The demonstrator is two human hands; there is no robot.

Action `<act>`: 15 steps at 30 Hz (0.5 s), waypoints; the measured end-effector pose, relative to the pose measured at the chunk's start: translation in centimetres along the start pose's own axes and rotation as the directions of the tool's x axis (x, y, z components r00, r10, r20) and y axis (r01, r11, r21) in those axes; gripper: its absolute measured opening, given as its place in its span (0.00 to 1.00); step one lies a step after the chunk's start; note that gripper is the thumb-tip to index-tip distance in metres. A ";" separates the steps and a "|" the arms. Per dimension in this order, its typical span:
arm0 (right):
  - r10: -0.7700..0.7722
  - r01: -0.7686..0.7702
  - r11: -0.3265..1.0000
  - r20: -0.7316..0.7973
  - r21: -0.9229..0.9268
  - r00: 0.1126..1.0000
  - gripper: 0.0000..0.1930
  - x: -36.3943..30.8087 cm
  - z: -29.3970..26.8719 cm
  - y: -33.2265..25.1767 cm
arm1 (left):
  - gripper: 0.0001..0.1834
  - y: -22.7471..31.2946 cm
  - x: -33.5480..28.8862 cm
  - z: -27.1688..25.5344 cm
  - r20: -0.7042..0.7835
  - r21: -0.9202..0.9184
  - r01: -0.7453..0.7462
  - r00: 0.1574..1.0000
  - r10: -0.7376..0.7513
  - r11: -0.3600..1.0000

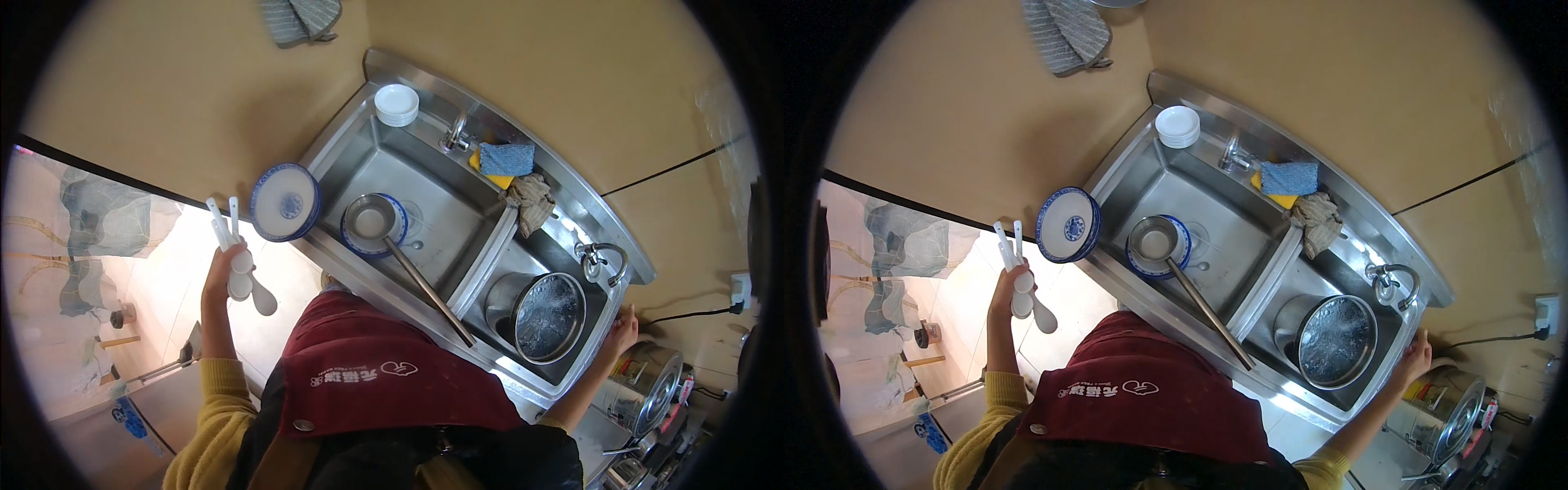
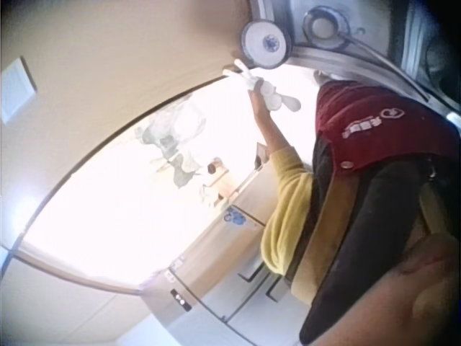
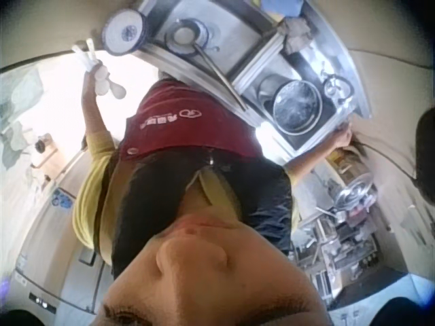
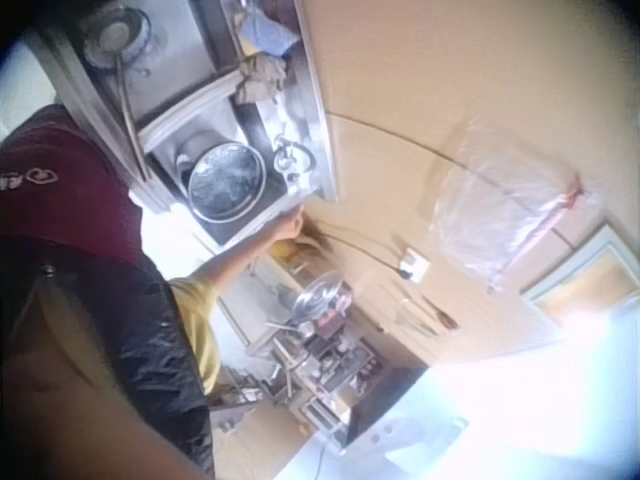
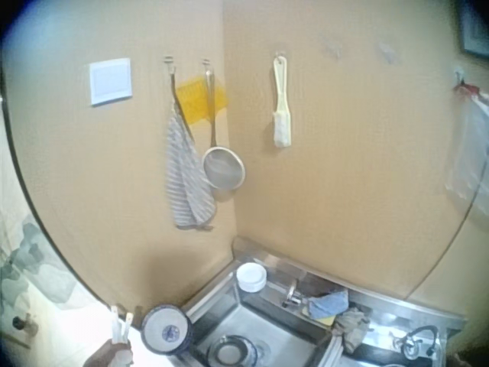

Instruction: The person washes several bowls and utensils in a double-basin sink using a sponge and running water, then rinses them and places them into a nearby cabinet. The person also briefly handles a metal pot and a bundle of green onions.

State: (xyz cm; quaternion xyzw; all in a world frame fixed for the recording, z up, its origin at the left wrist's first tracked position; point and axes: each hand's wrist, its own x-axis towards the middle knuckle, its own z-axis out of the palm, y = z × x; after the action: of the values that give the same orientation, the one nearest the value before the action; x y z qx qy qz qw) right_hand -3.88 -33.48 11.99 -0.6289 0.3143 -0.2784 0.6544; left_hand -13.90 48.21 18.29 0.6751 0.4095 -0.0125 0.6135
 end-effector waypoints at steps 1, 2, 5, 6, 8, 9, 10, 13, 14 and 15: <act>-0.034 0.029 0.998 -0.091 -0.063 0.995 0.15 -1.7 0.2 -1.3 | 0.20 -0.4 0.2 -0.1 -0.016 0.005 0.013 1.000 -0.013 1.000; -0.035 0.015 0.995 -0.202 -0.100 0.979 0.17 -3.6 1.0 -2.5 | 0.18 -0.7 0.4 -0.3 0.018 -0.021 -0.005 1.000 0.005 1.000; -0.281 0.312 0.853 0.137 -0.418 0.950 0.25 -11.0 7.1 -3.9 | 0.12 -2.2 1.4 -0.7 0.039 -0.118 0.023 0.999 -0.019 0.993; -0.271 0.406 0.777 0.326 -0.481 0.906 0.25 -14.1 9.8 -3.7 | 0.11 -2.7 1.8 -0.8 0.057 -0.113 0.040 0.998 -0.033 0.993; -0.135 0.470 0.781 0.624 -0.411 0.769 0.20 -20.9 16.5 -2.1 | 0.11 -4.1 2.5 -0.7 0.069 -0.157 0.079 0.995 -0.069 0.984; -0.010 0.231 0.948 0.708 -0.217 0.706 0.16 -24.8 20.3 -0.7 | 0.11 -4.8 2.9 -0.7 0.086 -0.178 0.071 0.995 -0.057 0.982; 0.135 0.110 0.964 0.801 -0.243 0.584 0.17 -28.0 23.8 0.2 | 0.11 -5.5 3.3 -0.6 0.089 -0.184 0.077 0.994 -0.062 0.980; 0.359 -0.169 0.930 0.903 -0.325 0.236 0.37 -38.2 34.3 3.2 | 0.12 -7.2 4.5 -0.7 0.114 -0.304 0.052 0.993 -0.018 0.951; 0.433 -0.186 0.899 0.871 -0.397 0.232 0.41 -41.0 37.4 3.9 | 0.13 -7.5 4.9 -0.8 0.127 -0.355 0.061 0.992 -0.016 0.933; 0.519 -0.203 0.853 0.823 -0.481 0.231 0.46 -43.0 40.1 4.2 | 0.16 -7.7 5.3 -0.9 0.154 -0.353 0.052 0.988 0.003 0.934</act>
State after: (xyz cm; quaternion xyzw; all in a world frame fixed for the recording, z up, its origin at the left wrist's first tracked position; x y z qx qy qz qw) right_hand -1.33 25.40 10.84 -0.6622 0.0523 0.3424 0.6645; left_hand -15.20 51.13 9.45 0.5448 0.3653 0.0027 0.7549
